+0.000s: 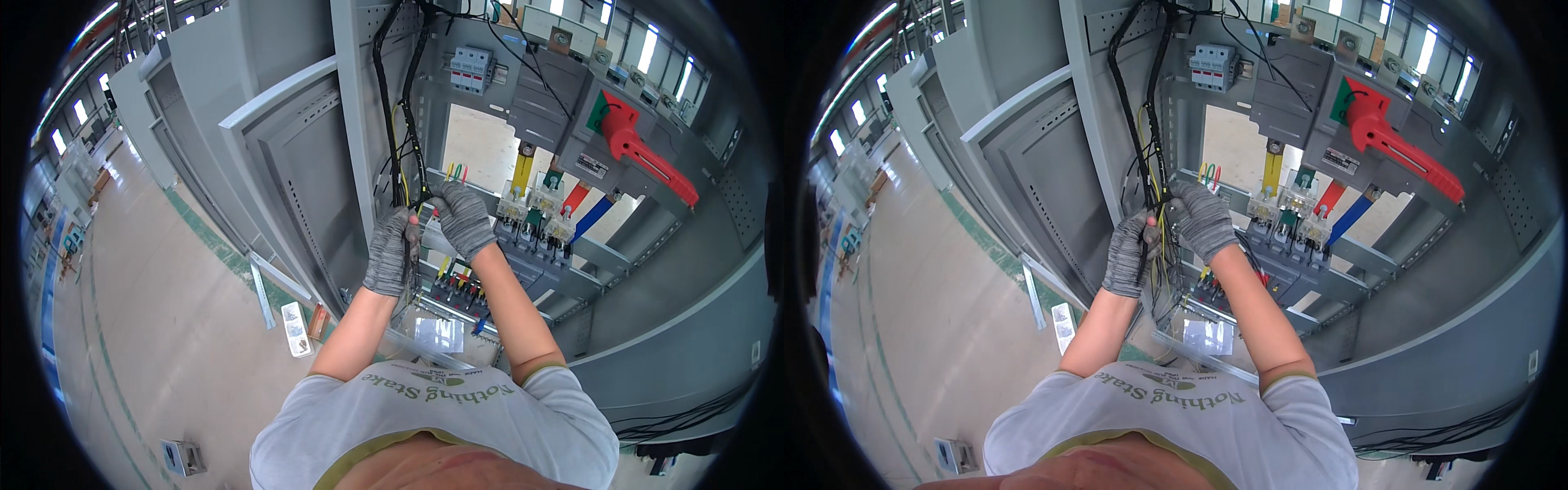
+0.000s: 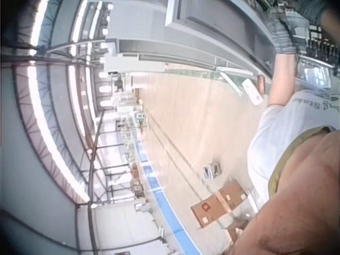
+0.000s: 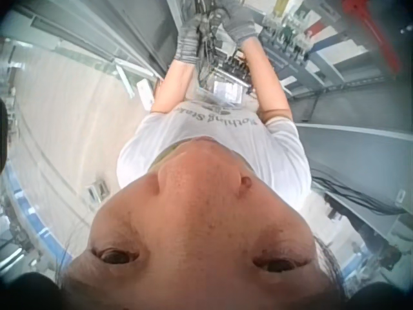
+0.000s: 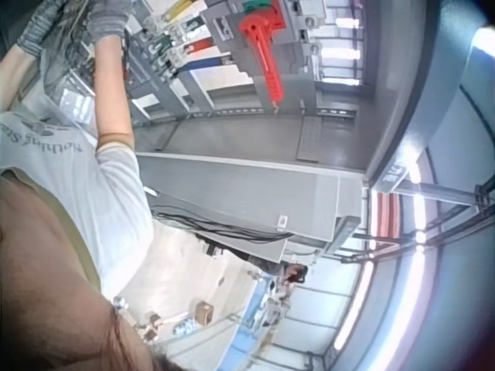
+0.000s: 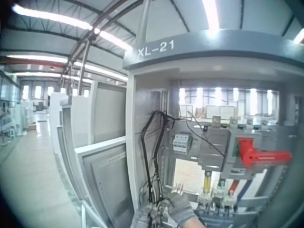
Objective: The person organizes and routes wires inside an open electrical cabinet. They gather, separate, and align multiple colored wires, then secure them with zip ties and clips. The person works with both hands, occasionally reaching for tools or fasteners from the cabinet interior.
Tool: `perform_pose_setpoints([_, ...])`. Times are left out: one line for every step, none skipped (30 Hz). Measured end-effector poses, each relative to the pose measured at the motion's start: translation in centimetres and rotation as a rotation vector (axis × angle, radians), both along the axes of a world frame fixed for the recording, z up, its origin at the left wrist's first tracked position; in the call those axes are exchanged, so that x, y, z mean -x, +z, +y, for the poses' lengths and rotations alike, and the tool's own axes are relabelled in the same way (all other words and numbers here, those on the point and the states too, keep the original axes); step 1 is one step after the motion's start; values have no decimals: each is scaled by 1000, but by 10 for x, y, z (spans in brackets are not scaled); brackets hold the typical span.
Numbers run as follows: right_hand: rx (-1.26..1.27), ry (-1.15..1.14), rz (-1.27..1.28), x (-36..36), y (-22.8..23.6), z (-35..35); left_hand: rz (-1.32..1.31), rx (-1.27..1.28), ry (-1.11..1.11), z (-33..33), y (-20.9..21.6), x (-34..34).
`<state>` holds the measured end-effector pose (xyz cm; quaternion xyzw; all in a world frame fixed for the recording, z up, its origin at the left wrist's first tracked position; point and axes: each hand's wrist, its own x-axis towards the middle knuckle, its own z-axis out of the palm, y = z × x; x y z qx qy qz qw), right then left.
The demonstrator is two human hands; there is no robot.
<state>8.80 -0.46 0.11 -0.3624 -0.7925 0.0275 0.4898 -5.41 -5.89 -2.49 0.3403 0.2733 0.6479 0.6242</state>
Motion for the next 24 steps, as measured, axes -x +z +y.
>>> perform_pose_setpoints([-6,-27,-67,0,-1,-2,-48,35,-47,-3,4,2])
perform_pose_setpoints([-12,-44,-136,6,0,-6,120,-68,102,-11,13,-4])
perform_pose_setpoints([-20,-70,-205,8,1,-11,224,-152,154,-16,21,-10])
perform_pose_setpoints([-65,-71,-235,7,2,-16,328,-235,207,-20,27,-14])
perform_pose_setpoints([-96,-64,-239,6,5,-20,431,-317,258,-25,33,-17])
perform_pose_setpoints([-127,-58,-243,5,9,-24,550,-318,288,-31,39,-18])
perform_pose_setpoints([-158,-53,-247,4,13,-27,586,-331,322,-34,41,-22])
perform_pose_setpoints([-167,-25,-186,4,16,-29,620,-344,352,-38,42,-28])
perform_pose_setpoints([-99,-18,-150,2,16,-27,653,-359,377,-42,44,-33])
perform_pose_setpoints([-31,-13,-113,0,14,-23,732,-347,239,-53,52,-26])
perform_pose_setpoints([34,12,-77,3,12,-19,581,-335,253,-52,37,-28])
perform_pose_setpoints([-90,-37,-178,2,11,-13,425,-328,259,-45,11,-34])
perform_pose_setpoints([39,-39,-158,3,16,-15,272,-316,264,-40,-7,-36])
perform_pose_setpoints([168,-35,-134,5,25,-18,442,-252,259,-40,-13,-33])
perform_pose_setpoints([298,-40,-115,6,35,-24,299,-230,201,-37,-16,-36])
perform_pose_setpoints([254,-39,-156,8,42,-30,157,-208,143,-33,-19,-42])
perform_pose_setpoints([252,-32,-180,7,40,-27,13,-192,77,-28,-18,-48])
perform_pose_setpoints([251,-24,-203,5,36,-19,0,-275,63,-26,-10,-52])
perform_pose_setpoints([250,-16,-227,5,32,-13,-134,-257,-6,-14,-11,-54])
perform_pose_setpoints([370,7,-18,7,27,-15,-269,-234,-77,3,-18,-55])
perform_pose_setpoints([438,45,34,5,22,-13,-401,-211,-151,15,-18,-56])
perform_pose_setpoints([506,81,87,3,17,-8,-304,-272,-62,25,-18,-54])
perform_pose_setpoints([566,116,143,-1,12,-3,-254,-232,-51,24,-16,-55])
perform_pose_setpoints([716,187,408,9,12,-8,-195,-192,-27,18,-17,-51])
